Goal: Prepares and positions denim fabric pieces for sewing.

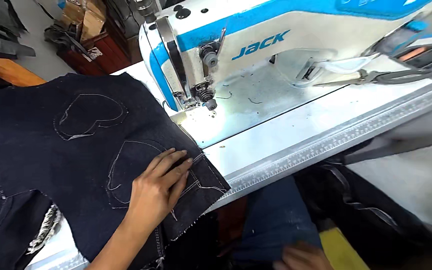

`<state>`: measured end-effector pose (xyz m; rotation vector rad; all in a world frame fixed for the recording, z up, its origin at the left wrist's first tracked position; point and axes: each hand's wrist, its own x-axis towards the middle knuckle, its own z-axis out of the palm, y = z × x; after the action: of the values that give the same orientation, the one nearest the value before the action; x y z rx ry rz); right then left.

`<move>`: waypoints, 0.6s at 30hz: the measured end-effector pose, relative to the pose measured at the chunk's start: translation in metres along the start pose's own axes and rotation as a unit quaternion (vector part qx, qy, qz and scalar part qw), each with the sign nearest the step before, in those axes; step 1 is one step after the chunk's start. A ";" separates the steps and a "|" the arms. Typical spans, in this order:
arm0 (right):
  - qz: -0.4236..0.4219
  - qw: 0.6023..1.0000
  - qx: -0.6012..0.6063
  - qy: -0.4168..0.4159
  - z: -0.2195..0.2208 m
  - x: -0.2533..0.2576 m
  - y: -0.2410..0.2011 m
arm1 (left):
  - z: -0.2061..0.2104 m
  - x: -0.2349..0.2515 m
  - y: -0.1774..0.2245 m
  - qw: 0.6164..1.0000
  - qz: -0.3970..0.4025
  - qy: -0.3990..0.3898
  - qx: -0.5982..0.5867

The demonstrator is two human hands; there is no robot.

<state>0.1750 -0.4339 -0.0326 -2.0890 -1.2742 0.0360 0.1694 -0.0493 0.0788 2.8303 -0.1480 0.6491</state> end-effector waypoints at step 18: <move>0.101 0.927 -0.125 0.338 -0.008 0.191 0.002 | -0.013 -0.043 -0.033 0.988 0.004 0.052 -0.146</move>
<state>0.2784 -0.2868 0.0320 -2.1494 -0.6626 -0.7290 0.1305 -0.0127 0.0644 2.5107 -0.2186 0.7120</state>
